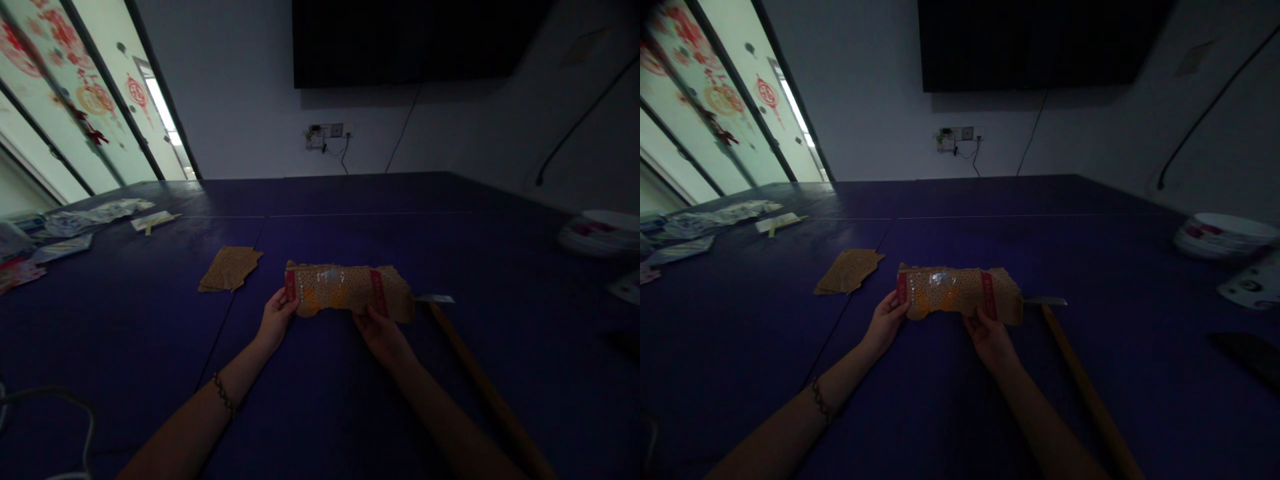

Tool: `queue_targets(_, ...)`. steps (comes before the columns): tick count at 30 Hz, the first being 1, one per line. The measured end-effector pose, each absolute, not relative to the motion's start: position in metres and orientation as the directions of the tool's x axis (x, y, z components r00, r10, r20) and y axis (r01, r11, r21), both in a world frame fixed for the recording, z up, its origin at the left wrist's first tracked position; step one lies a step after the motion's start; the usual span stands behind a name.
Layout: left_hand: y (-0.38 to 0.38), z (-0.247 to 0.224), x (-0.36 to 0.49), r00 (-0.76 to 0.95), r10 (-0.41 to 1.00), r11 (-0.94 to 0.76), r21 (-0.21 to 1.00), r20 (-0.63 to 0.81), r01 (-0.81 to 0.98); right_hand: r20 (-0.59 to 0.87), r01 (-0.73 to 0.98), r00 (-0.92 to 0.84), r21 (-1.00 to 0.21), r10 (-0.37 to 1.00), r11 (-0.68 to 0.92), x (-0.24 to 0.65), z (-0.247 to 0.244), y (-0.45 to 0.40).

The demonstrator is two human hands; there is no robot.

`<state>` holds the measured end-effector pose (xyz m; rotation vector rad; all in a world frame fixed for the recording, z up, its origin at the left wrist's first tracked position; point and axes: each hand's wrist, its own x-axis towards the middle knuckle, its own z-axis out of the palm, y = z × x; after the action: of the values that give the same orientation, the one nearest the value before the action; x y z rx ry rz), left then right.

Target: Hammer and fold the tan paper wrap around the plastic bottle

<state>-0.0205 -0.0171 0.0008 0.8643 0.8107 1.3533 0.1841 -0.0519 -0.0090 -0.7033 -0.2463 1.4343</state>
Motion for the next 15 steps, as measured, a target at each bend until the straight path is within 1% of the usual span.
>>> queue_targets(5, -0.0176, 0.0019, -0.0205, 0.058, 0.998, 0.027, 0.882, 0.001, -0.471, -0.25, -0.817, 0.15, -0.576, 0.956, -0.022, 0.1836, -0.0074, -0.0524)
queue_targets(10, -0.0171, 0.0012, -0.0206, 0.065, 0.998, 0.037, 0.877, -0.006, -0.48, -0.278, -0.835, 0.15, -0.549, 0.949, -0.029, 0.1825, -0.0025, -0.0528)
queue_targets(15, -0.0164, -0.0006, -0.0207, 0.065, 0.998, 0.027, 0.881, 0.004, -0.472, -0.26, -0.831, 0.162, -0.557, 0.952, -0.011, 0.1818, -0.0034, -0.0529)
